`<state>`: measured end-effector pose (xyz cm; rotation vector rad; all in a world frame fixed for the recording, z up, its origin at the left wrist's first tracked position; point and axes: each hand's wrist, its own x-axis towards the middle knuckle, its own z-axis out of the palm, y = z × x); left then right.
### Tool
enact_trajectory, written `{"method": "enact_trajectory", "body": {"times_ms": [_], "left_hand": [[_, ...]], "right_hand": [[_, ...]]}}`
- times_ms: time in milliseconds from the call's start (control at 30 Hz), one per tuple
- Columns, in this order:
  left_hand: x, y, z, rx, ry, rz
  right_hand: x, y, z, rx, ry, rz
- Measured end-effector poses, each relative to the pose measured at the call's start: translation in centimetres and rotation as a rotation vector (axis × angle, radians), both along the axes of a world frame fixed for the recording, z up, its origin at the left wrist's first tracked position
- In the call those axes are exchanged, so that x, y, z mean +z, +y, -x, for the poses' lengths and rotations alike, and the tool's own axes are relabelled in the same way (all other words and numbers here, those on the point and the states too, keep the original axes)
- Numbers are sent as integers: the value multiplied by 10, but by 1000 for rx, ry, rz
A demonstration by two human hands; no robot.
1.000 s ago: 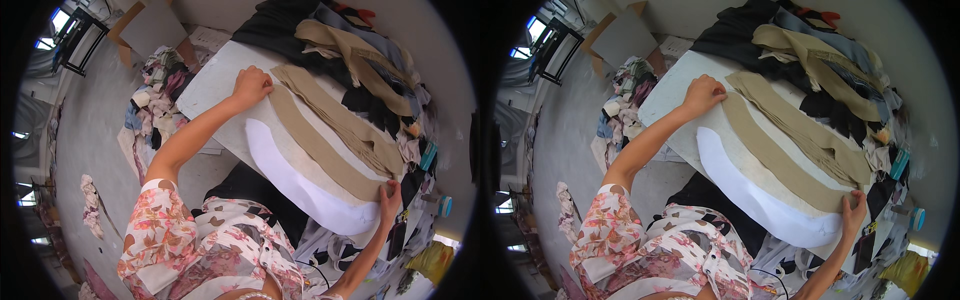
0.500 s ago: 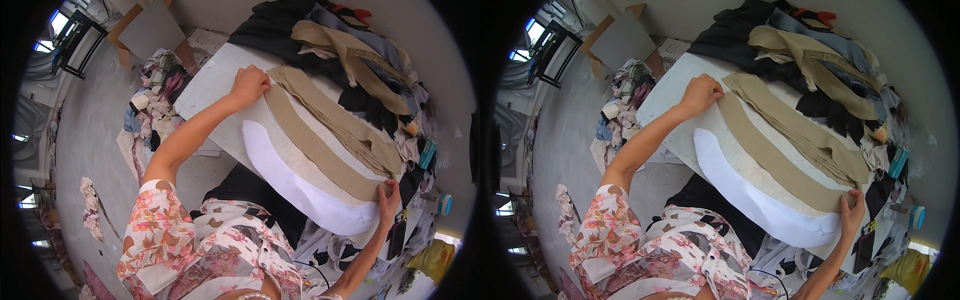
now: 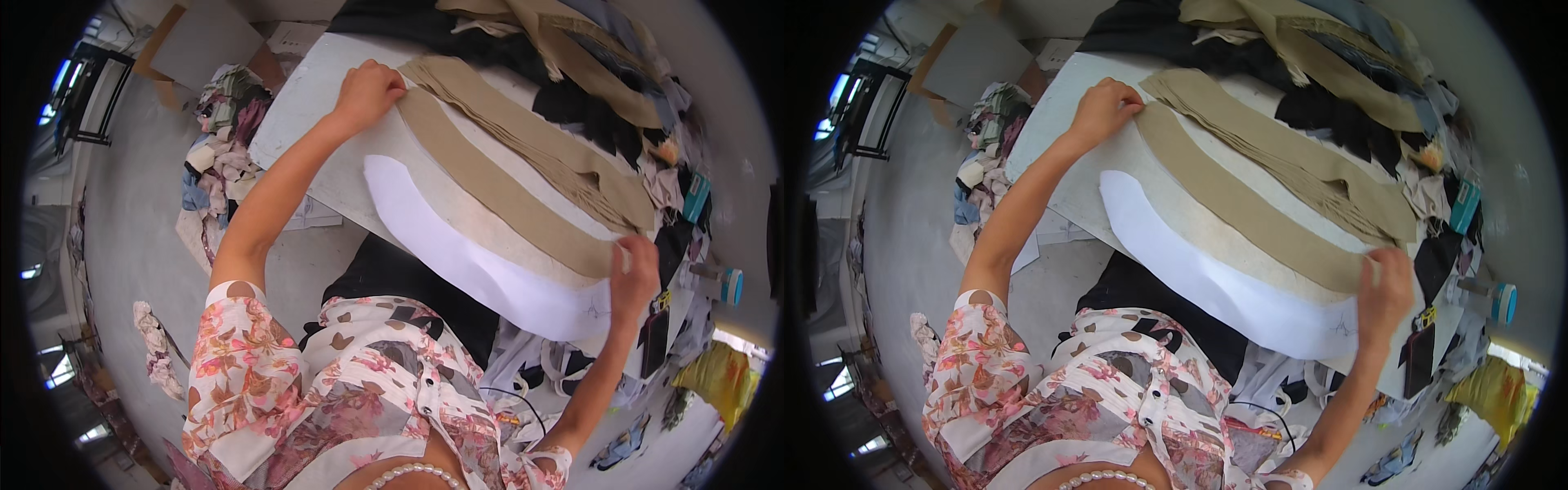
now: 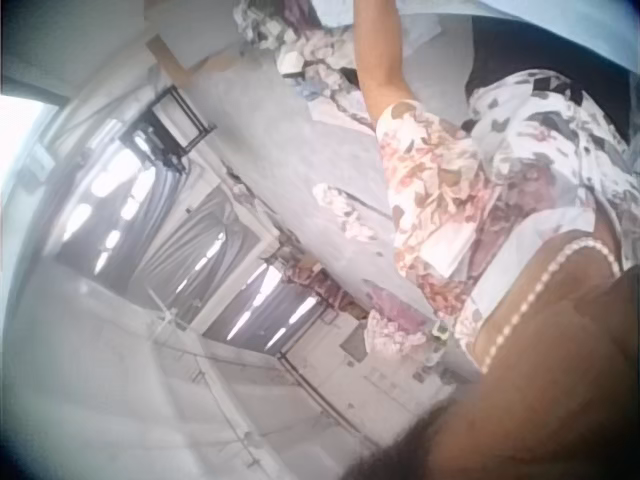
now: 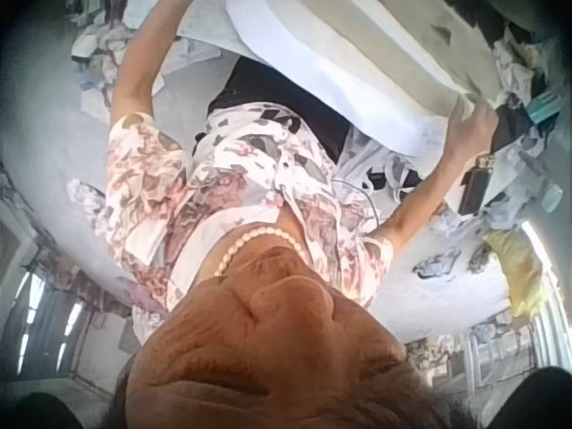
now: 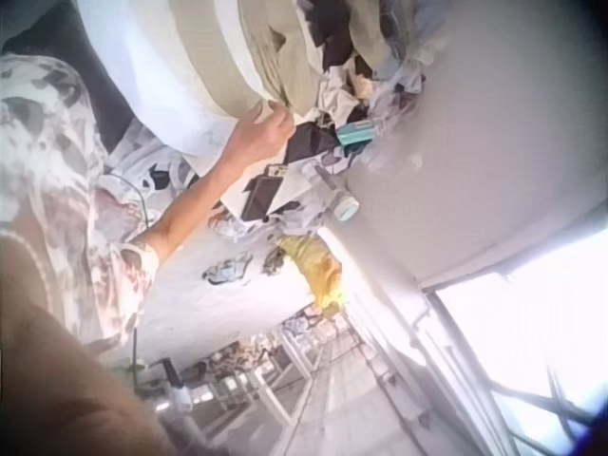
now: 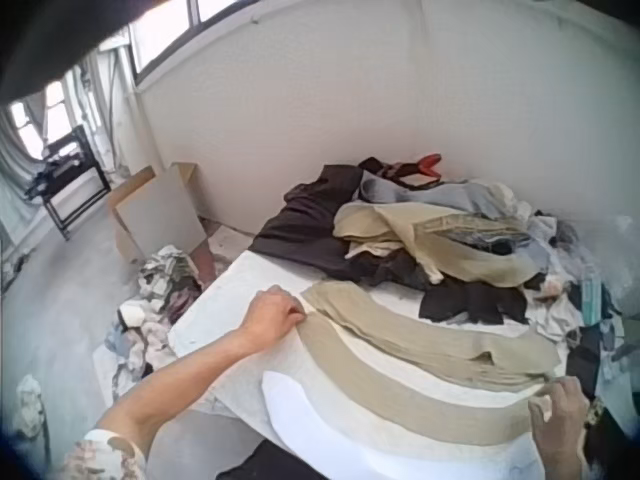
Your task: The person repeatedly folds white fabric pieces on a table, aligning edges and smoothing the material by hand. The person also handles beige fabric pieces, placing them on top of the white fabric and adjusting their position.
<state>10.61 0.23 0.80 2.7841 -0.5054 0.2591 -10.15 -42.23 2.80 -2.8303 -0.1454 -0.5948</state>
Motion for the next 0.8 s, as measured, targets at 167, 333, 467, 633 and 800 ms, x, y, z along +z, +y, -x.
{"method": "enact_trajectory", "body": {"times_ms": [167, 333, 467, 633, 800], "left_hand": [[-7, 3, -2, -2, 5, 50], [-4, 1, -2, -13, 22, 32], [-8, 2, -4, -20, -1, 57], [-8, 1, -1, -2, 9, 87], [-8, 1, -1, 0, 7, 107]], "right_hand": [[0, 96, -30, 311, 224, -278], [-11, 127, -57, 383, 245, -114], [-18, 133, -62, 390, 277, 50], [-22, 134, -61, 421, 209, 138], [-19, 134, -59, 446, 183, 169]]}}
